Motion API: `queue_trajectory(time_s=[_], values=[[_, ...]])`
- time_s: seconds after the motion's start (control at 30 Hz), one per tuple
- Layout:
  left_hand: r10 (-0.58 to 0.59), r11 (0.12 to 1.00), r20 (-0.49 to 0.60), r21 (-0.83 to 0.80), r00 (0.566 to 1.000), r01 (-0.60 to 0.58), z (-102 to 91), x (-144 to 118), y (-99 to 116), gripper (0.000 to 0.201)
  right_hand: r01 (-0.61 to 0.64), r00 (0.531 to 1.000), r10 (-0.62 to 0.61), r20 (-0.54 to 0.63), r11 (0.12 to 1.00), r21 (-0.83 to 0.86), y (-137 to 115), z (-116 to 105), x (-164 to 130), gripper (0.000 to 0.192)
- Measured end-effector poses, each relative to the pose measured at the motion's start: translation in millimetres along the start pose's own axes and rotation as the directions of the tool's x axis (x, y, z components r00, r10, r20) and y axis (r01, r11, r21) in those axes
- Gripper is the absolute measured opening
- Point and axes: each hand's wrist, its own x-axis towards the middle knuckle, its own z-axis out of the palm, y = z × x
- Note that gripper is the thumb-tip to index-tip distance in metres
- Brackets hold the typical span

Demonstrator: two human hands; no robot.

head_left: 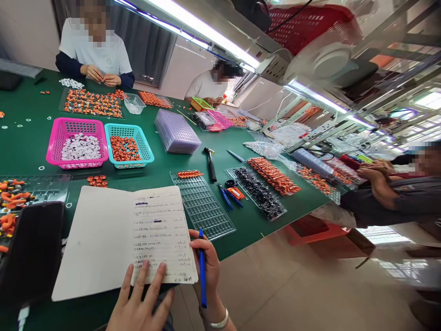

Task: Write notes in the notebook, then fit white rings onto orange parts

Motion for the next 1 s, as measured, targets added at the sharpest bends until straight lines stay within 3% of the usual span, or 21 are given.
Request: queue_trajectory(time_s=[0.37,0.7,0.8,1.0], values=[[0.054,0.998,-0.032,0.044,0.998,-0.053,-7.4,4.9,-3.7,0.051,0.007,1.0,-0.007,-0.003,1.0,0.02,-0.9,0.5,0.1,0.007],[0.012,0.996,0.053,0.082,0.998,-0.017,-19.2,5.3,-1.6,0.044,0.016,1.0,-0.016,-0.001,0.999,0.034,-3.8,2.5,0.8,0.007],[0.012,0.999,0.076,0.03,0.997,-0.014,-23.0,7.9,-3.6,0.033,0.019,1.0,-0.019,0.007,0.999,0.04,-4.6,3.0,0.9,0.007],[-0.028,0.998,0.03,-0.054,0.999,0.029,-23.2,10.5,-4.4,0.035,0.021,1.0,-0.021,0.017,0.999,0.038,-3.0,1.3,0.5,0.008]])
